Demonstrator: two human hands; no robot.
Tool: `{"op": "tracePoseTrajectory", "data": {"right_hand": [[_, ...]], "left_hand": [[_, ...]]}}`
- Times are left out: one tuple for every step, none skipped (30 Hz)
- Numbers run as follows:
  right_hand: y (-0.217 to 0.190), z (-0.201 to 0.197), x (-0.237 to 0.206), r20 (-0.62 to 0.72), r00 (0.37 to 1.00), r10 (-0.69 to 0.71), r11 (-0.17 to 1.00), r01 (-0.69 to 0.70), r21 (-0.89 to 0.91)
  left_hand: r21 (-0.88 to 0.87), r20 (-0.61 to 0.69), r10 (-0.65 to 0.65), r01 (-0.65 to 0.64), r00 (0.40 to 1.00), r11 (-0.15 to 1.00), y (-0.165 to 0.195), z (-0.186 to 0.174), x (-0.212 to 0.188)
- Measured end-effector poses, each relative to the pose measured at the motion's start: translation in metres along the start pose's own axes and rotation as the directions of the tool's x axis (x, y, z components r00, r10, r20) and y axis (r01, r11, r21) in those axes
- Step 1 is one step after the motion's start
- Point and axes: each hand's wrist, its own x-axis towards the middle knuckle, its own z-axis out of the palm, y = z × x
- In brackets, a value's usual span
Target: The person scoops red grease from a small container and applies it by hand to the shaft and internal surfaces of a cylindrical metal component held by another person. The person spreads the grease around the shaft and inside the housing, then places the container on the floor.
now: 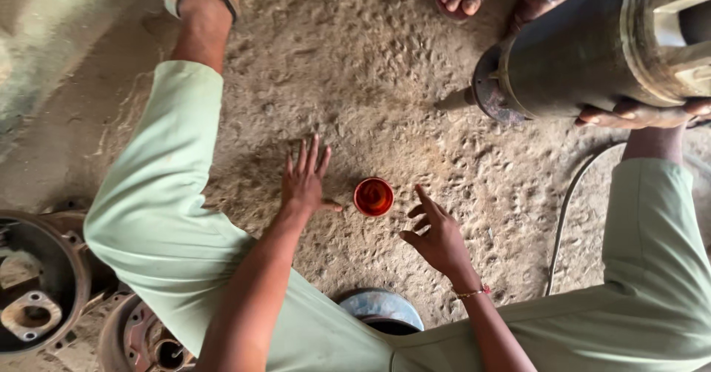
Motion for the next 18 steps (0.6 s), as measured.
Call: {"op": "tracePoseTrajectory", "data": {"right_hand": [[0.007,0.001,0.001,-0.004,1.000,0.021,1.000,-0.021,-0.023],[0.014,0.004,0.002,-0.006,0.999,0.040,0.998,-0.040,-0.044],[0.021,0.009,0.005,-0.012,0.998,0.055,0.996,-0.056,-0.065],[0.027,0.015,0.007,-0.038,0.999,0.007,0.999,-0.009,-0.051],[0.032,0.019,0.008,-0.071,0.997,-0.044,0.998,0.041,-0.042],[0.033,0.024,0.011,-0.003,0.999,0.053,0.998,-0.053,0.041],[0.035,0.021,0.010,0.041,0.988,0.146,0.982,-0.150,0.112],[0.031,0.021,0.010,-0.040,0.991,0.124,0.992,-0.123,0.022],[0.031,0.015,0.011,-0.109,0.994,-0.005,0.996,-0.004,-0.084],[0.026,0.010,0.009,-0.101,0.995,0.014,0.997,-0.021,-0.070],[0.022,0.002,0.011,-0.060,0.995,0.082,0.996,-0.084,-0.025],[0.017,-0.004,0.010,0.011,0.990,0.137,0.990,-0.137,0.015],[0.013,-0.010,0.012,0.013,0.988,0.156,0.987,-0.157,0.028],[0.008,-0.014,0.012,0.035,0.983,0.178,0.983,-0.179,0.045],[0.006,-0.015,0.013,0.063,0.978,0.201,0.977,-0.205,0.065],[0.003,-0.016,0.014,0.038,0.986,0.161,0.986,-0.162,0.039],[0.003,-0.015,0.015,0.011,0.992,0.124,0.992,-0.124,0.011],[0.001,-0.014,0.015,-0.020,0.996,0.091,0.996,-0.092,-0.019]], "left_hand": [[0.052,0.036,0.015,-0.017,0.999,0.999,0.000,0.009,0.001],[0.104,0.075,0.025,-0.032,0.997,0.994,0.002,0.019,0.001],[0.156,0.109,0.032,-0.049,0.994,0.986,0.004,0.030,0.000],[0.185,0.161,0.045,-0.075,0.986,0.980,0.006,0.037,-0.002],[0.211,0.204,0.059,-0.102,0.977,0.972,0.014,0.043,-0.009],[0.207,-0.064,0.062,-0.048,0.996,0.977,0.017,0.046,-0.011],[0.183,-0.048,0.064,-0.054,0.997,0.982,0.022,0.048,-0.014],[0.160,-0.053,0.068,-0.058,0.996,0.985,0.023,0.040,-0.017],[0.129,-0.033,0.066,-0.062,0.997,0.990,0.021,0.026,-0.017],[0.090,-0.001,0.036,-0.035,0.999,0.995,0.018,0.009,-0.018],[0.062,0.037,-0.031,0.028,0.999,0.998,-0.004,-0.018,-0.006],[0.044,0.037,-0.065,0.063,0.997,0.997,-0.011,-0.035,-0.007],[0.074,-0.007,-0.153,0.153,0.988,0.985,-0.048,-0.074,0.027],[0.080,-0.006,-0.189,0.188,0.982,0.979,-0.062,-0.088,0.031],[0.078,-0.015,-0.219,0.220,0.976,0.972,-0.084,-0.108,0.047],[0.078,-0.022,-0.241,0.242,0.970,0.967,-0.097,-0.119,0.053],[0.074,-0.023,-0.249,0.250,0.968,0.965,-0.106,-0.127,0.059],[0.075,-0.026,-0.255,0.256,0.967,0.964,-0.111,-0.139,0.058]]}}
